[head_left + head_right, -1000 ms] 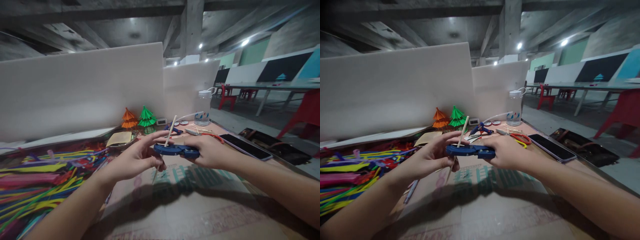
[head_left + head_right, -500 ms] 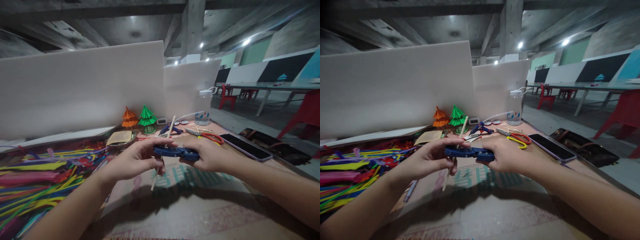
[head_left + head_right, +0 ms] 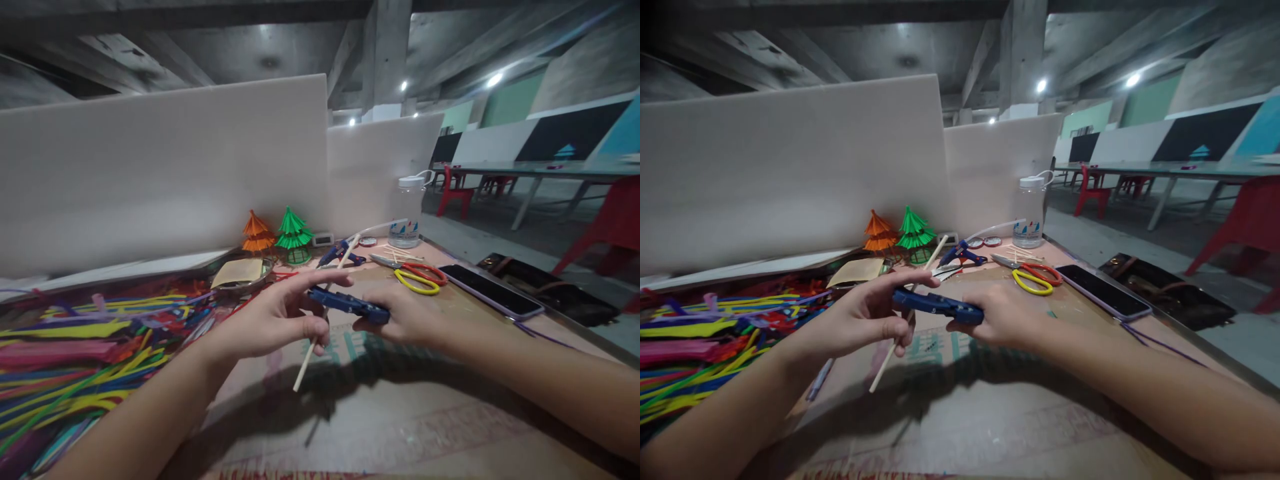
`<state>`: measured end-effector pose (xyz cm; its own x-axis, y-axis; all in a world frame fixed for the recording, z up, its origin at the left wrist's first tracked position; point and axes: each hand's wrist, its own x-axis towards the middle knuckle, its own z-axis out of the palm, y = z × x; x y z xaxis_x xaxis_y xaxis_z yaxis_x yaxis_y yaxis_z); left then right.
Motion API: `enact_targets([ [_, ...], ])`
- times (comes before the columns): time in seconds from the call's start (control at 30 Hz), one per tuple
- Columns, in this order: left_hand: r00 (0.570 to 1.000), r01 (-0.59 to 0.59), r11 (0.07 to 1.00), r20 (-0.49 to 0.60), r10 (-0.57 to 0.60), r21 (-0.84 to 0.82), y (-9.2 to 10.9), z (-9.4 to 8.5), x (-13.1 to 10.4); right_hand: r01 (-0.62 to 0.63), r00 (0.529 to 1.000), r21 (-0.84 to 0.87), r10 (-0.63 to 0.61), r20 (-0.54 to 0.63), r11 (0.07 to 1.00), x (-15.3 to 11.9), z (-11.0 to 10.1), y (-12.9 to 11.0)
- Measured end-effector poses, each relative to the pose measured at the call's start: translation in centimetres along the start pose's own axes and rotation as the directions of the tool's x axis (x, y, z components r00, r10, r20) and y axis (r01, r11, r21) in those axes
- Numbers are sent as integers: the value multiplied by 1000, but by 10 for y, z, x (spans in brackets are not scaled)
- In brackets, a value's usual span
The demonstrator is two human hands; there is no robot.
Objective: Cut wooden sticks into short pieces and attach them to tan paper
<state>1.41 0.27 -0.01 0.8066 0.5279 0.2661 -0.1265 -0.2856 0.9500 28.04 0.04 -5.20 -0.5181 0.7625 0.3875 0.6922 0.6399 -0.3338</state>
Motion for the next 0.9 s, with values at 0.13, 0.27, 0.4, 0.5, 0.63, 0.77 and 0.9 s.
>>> enact_targets([
  [0.13,993,6,982,-117,16,190,5,-25,-5,46,996,-66,-51,-78,997,-1,11,8],
  [0.27,975,205,751,-197,-102,628,-9,-50,6,287,958,-243,-278,68,927,1,32,11],
  [0.4,983,114,320,-59,-174,941,-45,-44,66,573,818,-319,-504,277,755,8,45,6],
  [0.5,983,-30,252,74,-167,967,-68,-24,138,535,838,-278,-457,298,798,13,45,3],
  [0.63,972,-111,138,137,-192,984,-87,-1,225,504,850,-259,-420,319,824,14,45,6],
  [0.77,981,-85,63,95,-168,994,-107,6,258,497,853,-252,-414,317,830,13,50,10],
  [0.9,986,-47,115,64,-155,992,-125,2,254,517,844,-231,-445,299,824,16,54,11],
])
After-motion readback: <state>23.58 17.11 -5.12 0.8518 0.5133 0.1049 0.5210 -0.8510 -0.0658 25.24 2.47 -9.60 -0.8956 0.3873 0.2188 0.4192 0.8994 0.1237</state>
